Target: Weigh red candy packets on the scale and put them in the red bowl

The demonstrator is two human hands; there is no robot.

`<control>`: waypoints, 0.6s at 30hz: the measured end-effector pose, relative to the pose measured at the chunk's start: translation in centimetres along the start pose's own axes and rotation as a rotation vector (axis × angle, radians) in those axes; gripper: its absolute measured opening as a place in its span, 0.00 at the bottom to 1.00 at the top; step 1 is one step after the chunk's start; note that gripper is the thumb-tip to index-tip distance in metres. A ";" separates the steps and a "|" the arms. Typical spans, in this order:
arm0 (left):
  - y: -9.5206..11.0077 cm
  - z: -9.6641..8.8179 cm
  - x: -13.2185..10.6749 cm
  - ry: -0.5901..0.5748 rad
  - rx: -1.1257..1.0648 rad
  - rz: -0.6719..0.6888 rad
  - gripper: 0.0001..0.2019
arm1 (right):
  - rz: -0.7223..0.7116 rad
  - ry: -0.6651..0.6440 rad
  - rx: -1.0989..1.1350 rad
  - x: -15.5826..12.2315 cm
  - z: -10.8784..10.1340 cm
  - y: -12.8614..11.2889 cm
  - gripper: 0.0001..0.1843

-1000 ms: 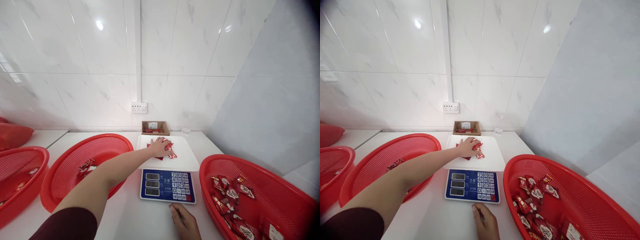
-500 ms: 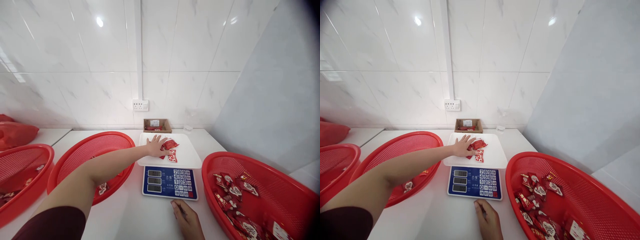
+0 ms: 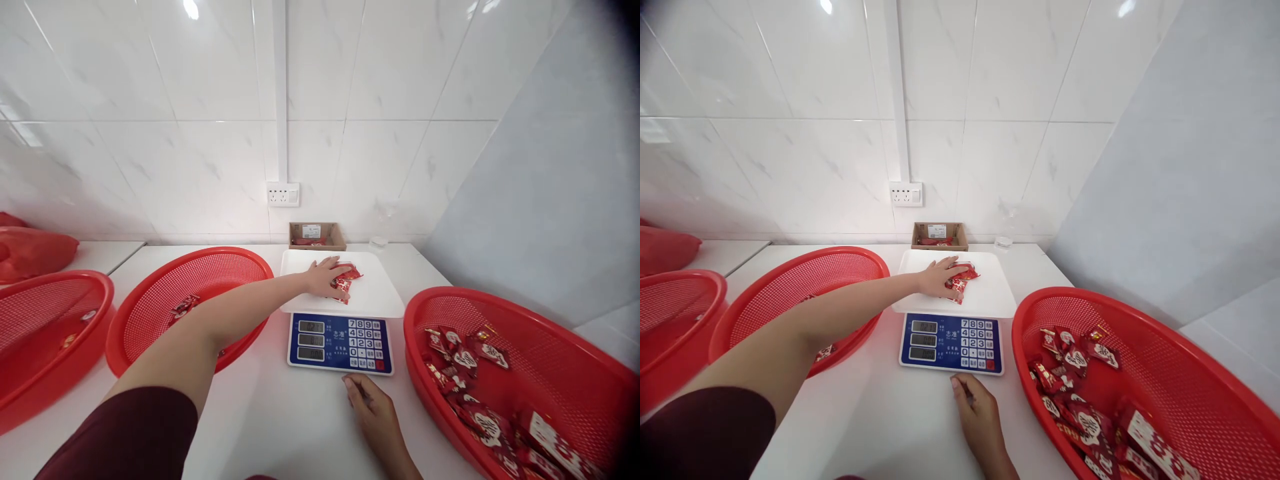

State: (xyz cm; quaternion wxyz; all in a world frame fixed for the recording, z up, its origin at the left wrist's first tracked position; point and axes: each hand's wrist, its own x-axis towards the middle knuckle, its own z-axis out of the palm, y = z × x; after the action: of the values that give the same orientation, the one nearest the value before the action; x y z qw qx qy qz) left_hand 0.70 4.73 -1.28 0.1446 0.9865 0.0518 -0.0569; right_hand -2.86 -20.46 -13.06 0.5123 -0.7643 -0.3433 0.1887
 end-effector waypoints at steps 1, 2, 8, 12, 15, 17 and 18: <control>-0.2 0.0 -0.2 0.001 0.001 0.006 0.44 | -0.005 0.001 0.003 0.0 0.0 0.0 0.17; -0.3 0.0 -0.5 0.003 0.004 0.006 0.44 | -0.011 0.001 0.006 0.0 0.0 0.1 0.17; -0.7 0.1 -1.1 -0.005 0.023 0.017 0.43 | -0.006 -0.010 -0.007 0.0 0.1 0.0 0.18; -0.7 -0.5 -1.5 0.031 -0.031 -0.016 0.42 | -0.005 -0.010 0.004 0.0 0.0 -0.2 0.18; -0.7 -1.1 -3.2 0.081 -0.085 -0.039 0.39 | -0.014 -0.003 0.013 -0.1 -0.1 -0.3 0.18; -0.9 -1.4 -5.1 0.099 -0.096 -0.055 0.36 | -0.020 -0.010 0.014 0.0 -0.1 -0.4 0.18; -1.1 -1.6 -6.3 0.102 -0.083 -0.070 0.35 | -0.021 -0.015 0.014 0.0 -0.2 -0.4 0.18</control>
State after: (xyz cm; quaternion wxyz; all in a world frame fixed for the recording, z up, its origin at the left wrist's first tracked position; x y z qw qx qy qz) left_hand -5.48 5.66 0.74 0.1803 0.9789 0.0958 -0.0096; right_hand -2.92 -20.49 -12.63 0.5168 -0.7557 -0.3538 0.1913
